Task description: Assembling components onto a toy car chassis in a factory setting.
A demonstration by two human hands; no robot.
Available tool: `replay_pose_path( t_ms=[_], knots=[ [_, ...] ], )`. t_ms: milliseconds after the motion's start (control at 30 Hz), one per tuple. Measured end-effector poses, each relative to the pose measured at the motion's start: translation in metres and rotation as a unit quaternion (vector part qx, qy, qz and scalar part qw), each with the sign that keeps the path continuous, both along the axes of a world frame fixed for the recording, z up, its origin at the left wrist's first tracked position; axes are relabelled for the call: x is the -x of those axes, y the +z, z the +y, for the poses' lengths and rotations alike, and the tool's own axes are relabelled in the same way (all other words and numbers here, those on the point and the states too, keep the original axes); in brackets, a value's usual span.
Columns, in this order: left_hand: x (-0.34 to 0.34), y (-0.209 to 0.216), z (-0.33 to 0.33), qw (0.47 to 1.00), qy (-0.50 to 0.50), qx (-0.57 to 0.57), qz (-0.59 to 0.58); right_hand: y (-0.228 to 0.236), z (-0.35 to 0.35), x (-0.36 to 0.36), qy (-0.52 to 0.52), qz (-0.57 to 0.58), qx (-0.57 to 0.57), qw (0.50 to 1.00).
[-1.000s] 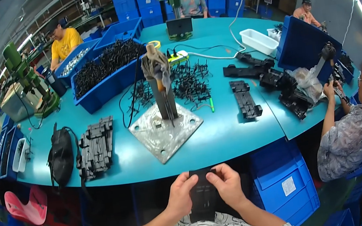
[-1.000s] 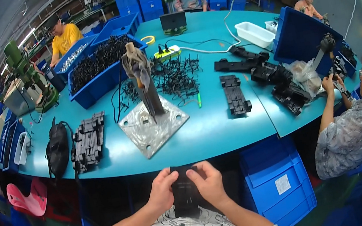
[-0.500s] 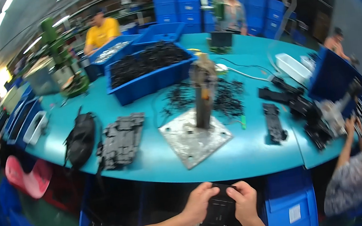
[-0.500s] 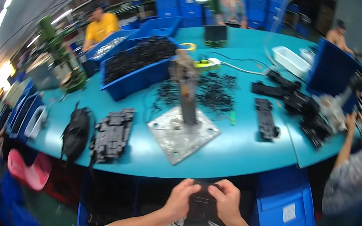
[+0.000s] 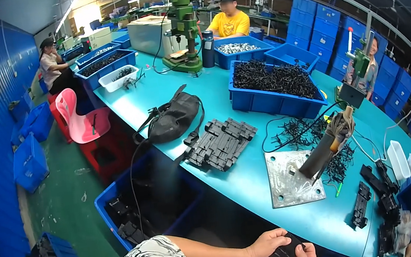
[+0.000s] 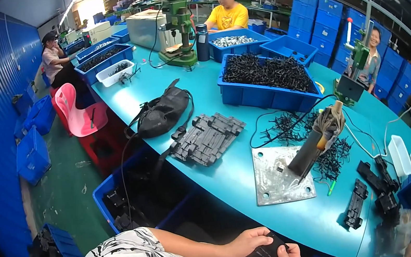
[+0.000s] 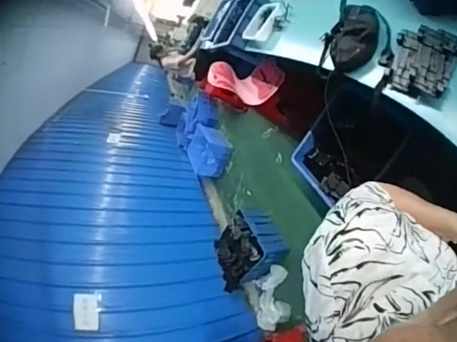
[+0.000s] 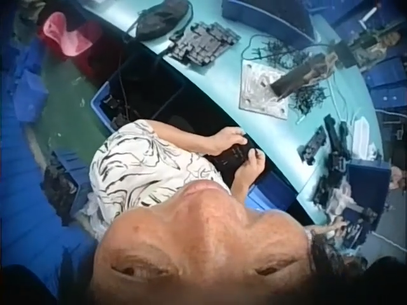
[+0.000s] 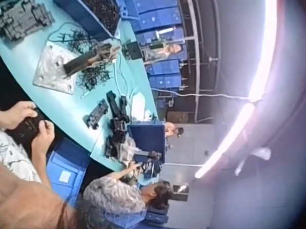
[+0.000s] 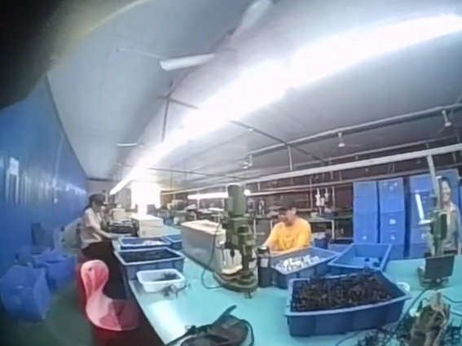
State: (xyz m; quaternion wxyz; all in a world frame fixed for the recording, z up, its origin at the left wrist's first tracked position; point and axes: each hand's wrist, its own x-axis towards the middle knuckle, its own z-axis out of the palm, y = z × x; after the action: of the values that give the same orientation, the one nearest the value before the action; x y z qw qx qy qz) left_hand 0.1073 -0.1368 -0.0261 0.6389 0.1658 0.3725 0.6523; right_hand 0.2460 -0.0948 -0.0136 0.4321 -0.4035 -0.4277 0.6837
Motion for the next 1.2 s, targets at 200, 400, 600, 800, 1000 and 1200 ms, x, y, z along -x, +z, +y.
replay_pose_path(
  t_ms=[200,400,600,800,1000,1200],
  knots=[
    [0.004,-0.005,0.01,0.999,0.008,-0.03,0.02,-0.006,0.01,0.018,-0.031,0.069,-0.045,0.996],
    [0.007,-0.001,0.01,1.0,0.004,-0.029,0.005,-0.001,0.004,0.021,-0.049,0.073,-0.009,0.996],
    [0.002,-0.01,0.01,0.999,0.024,-0.023,0.017,0.011,-0.007,0.011,0.017,-0.219,-0.222,0.95],
    [-0.001,-0.015,0.005,0.998,0.023,-0.035,0.041,0.01,-0.008,0.012,-0.011,-0.059,-0.041,0.997],
    [-0.001,-0.013,0.009,0.998,0.03,-0.035,0.039,0.011,0.0,0.016,-0.002,0.012,-0.002,1.0],
    [-0.001,-0.019,0.012,0.998,0.043,-0.038,0.04,0.013,-0.004,0.022,-0.021,-0.074,-0.069,0.995]
  ],
)
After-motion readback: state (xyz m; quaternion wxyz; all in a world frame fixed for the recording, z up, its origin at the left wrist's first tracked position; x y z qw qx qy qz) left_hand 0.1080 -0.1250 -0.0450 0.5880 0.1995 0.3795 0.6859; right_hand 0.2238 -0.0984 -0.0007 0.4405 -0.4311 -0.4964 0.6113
